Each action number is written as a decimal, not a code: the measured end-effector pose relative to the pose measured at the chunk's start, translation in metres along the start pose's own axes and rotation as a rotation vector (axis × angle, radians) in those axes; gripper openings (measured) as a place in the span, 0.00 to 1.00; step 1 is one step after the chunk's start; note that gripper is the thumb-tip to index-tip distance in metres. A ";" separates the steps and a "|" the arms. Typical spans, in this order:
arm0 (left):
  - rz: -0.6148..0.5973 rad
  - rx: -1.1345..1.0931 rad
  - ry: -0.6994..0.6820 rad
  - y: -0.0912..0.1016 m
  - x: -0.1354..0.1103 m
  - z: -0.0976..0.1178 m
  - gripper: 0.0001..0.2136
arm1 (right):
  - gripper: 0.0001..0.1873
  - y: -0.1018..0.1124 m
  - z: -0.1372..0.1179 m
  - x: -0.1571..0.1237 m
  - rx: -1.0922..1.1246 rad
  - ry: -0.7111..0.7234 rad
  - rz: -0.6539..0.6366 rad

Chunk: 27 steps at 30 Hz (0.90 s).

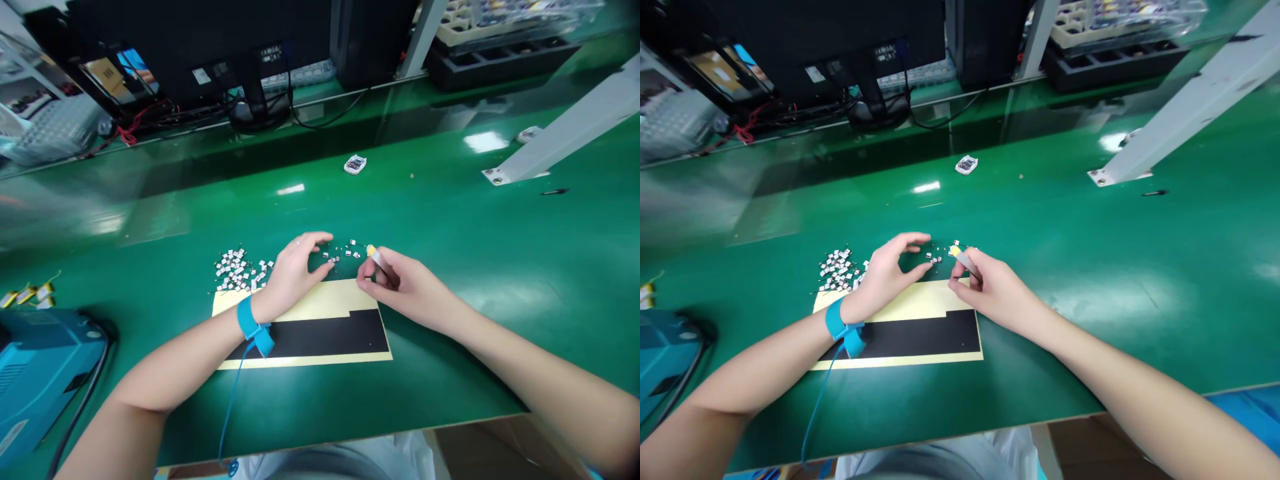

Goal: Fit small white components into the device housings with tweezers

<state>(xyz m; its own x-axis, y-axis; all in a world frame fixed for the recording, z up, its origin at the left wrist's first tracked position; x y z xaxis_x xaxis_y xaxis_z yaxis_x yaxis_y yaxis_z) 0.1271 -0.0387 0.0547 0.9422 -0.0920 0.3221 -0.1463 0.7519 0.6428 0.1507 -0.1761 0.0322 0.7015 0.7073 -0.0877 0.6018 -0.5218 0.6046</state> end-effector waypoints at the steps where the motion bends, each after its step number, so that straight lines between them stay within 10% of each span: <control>1: -0.038 0.126 -0.005 0.008 0.006 -0.003 0.19 | 0.06 -0.001 -0.002 -0.001 -0.056 0.013 -0.015; 9: -0.557 0.631 0.409 0.056 0.010 -0.053 0.07 | 0.06 -0.016 -0.018 -0.007 -0.412 0.153 -0.099; 27: -0.652 0.523 0.337 0.040 0.003 -0.036 0.02 | 0.04 -0.022 -0.018 -0.007 -0.574 0.185 -0.150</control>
<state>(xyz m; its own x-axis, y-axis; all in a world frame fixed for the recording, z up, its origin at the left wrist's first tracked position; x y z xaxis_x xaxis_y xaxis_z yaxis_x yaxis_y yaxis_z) 0.1347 0.0146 0.0571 0.9126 -0.1377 -0.3850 0.4070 0.2166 0.8874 0.1264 -0.1611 0.0337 0.5161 0.8510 -0.0972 0.3516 -0.1071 0.9300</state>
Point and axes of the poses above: each hand's wrist, its own x-axis towards the middle knuckle, its own y-axis out of the back of the hand, z = x × y, the point moved 7 cm from there along x, towards the middle knuckle, and after that the axes turned 10 degrees about -x, right-handed, at the moved point
